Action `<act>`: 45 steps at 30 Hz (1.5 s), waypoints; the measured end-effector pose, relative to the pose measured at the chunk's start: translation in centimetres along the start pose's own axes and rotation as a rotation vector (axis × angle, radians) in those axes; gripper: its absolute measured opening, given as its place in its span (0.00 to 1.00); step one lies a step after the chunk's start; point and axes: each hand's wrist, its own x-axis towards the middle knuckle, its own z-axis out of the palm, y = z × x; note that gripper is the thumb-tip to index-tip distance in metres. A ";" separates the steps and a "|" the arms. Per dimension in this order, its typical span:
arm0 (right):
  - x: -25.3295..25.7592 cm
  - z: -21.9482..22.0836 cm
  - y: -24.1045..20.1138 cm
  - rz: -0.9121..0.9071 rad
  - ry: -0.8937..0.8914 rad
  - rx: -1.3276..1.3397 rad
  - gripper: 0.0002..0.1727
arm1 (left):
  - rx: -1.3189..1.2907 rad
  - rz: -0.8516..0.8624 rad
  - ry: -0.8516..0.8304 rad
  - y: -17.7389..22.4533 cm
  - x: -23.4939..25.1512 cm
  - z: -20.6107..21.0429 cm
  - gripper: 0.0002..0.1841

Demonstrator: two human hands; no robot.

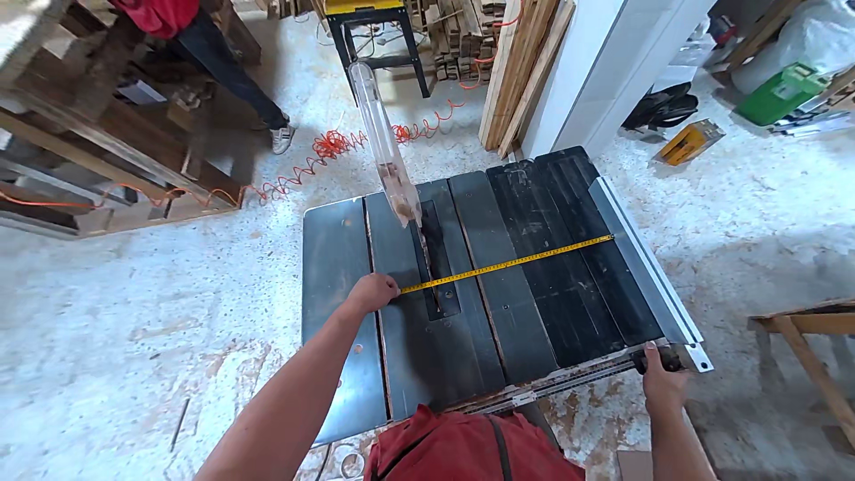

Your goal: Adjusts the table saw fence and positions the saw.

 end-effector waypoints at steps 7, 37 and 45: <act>1.9 0.5 1.6 -0.023 -0.041 0.134 0.44 | -0.005 -0.005 0.003 -0.2 0.2 -0.3 0.14; 2.0 1.2 1.9 0.340 -0.055 0.305 0.40 | -0.016 -0.003 -0.018 2.3 -1.0 -0.3 0.14; 2.2 1.5 2.4 0.282 -0.060 0.400 0.41 | -0.004 -0.031 -0.014 2.5 -1.2 -0.3 0.14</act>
